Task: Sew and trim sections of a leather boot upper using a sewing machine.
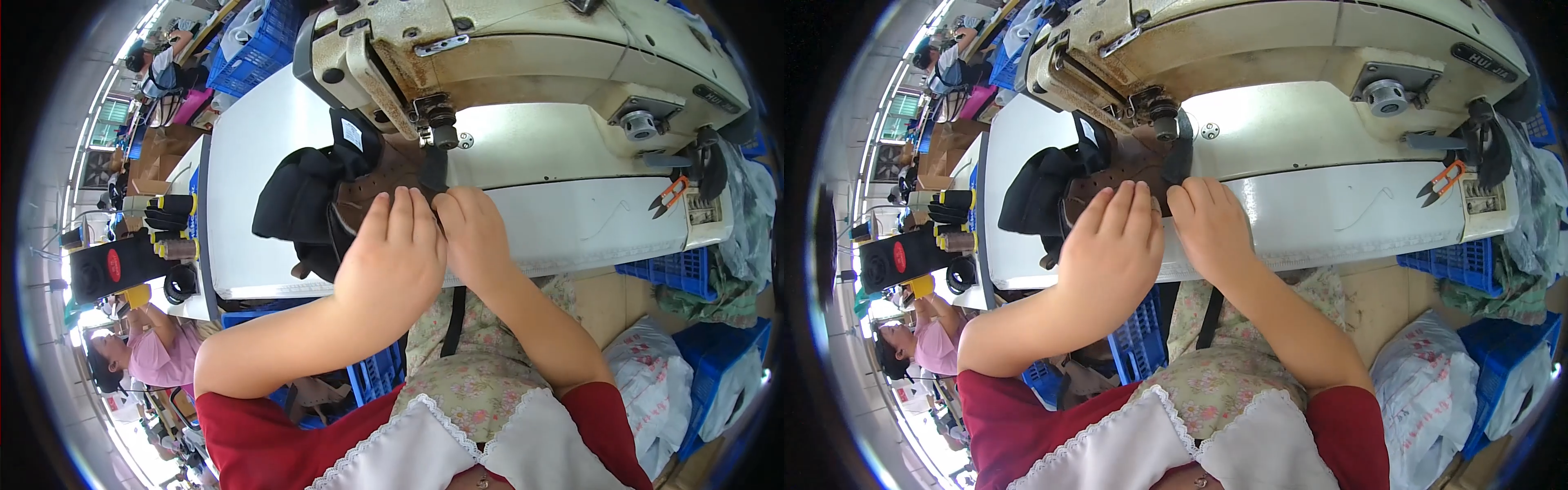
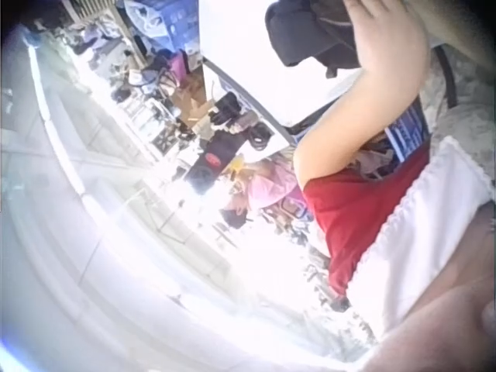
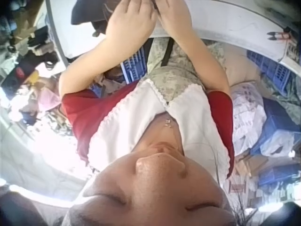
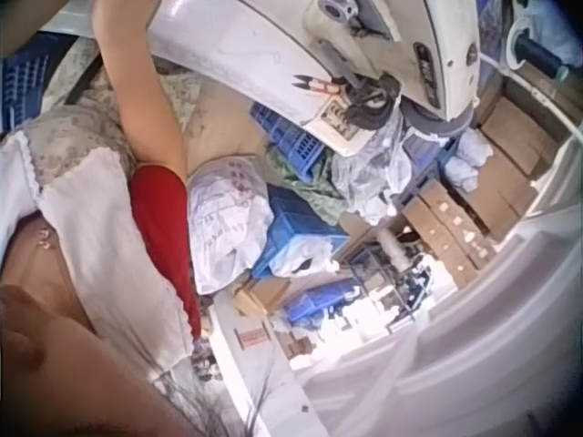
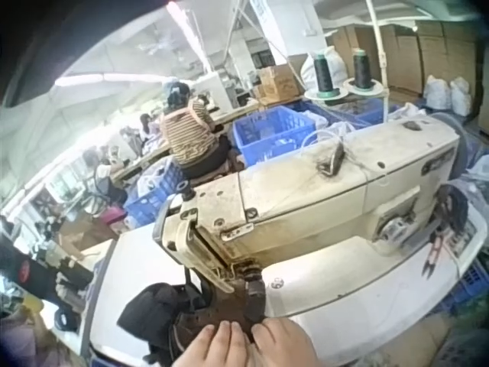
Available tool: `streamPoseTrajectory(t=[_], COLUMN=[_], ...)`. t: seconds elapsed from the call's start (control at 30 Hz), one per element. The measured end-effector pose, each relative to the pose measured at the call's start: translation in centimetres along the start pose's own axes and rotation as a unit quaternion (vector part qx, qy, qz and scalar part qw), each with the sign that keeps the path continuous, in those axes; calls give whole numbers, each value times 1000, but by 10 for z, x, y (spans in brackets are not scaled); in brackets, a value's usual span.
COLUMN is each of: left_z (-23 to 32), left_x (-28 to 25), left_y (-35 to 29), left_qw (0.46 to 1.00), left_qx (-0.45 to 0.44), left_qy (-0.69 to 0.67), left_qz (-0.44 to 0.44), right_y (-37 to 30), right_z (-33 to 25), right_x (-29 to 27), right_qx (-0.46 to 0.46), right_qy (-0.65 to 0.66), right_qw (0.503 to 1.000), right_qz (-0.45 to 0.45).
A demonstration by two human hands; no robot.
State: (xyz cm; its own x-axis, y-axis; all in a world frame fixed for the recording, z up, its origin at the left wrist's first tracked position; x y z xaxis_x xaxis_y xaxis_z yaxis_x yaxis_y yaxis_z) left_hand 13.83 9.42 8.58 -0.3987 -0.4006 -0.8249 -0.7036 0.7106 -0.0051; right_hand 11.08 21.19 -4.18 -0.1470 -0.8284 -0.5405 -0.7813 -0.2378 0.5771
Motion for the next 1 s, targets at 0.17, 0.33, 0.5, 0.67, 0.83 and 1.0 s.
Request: streamPoseTrajectory(t=[0.17, 0.33, 0.5, 0.67, 0.83, 1.0], left_z=[11, 16, 28, 28, 23, 39], left_x=[42, 47, 51, 50, 67, 77], left_y=[5, 3, 0, 7, 6, 0], left_qw=[973, 966, 966, 973, 976, 973], left_qx=[-22, -30, -62, -90, -164, -194], left_qy=[202, 217, 204, 143, 103, 79], left_qz=[-108, -135, -148, -159, -103, -99], right_y=[-5, -2, -4, 3, 10, 3], right_z=[-1, 0, 0, 4, 5, 12], right_x=[3, -2, -3, -5, -7, -1], right_qx=[-45, -69, -78, -95, -105, -125], right_qy=[47, 60, 84, 94, 102, 71], right_qw=[998, 996, 993, 991, 988, 988], right_qz=[14, -21, -23, -33, -46, -59])
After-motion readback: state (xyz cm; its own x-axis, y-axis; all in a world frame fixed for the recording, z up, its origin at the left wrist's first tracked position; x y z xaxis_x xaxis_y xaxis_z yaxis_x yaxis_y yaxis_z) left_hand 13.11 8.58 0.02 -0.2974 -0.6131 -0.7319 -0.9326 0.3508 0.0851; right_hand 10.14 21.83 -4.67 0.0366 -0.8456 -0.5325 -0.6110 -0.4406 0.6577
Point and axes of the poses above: each hand's wrist, its own y-axis towards the middle knuckle, its own x-axis out of the palm, z = x × y, the point moved 1 cm from there along y, towards the middle knuckle, and after that the axes turned 7 degrees about y, right-handed, at the moved point
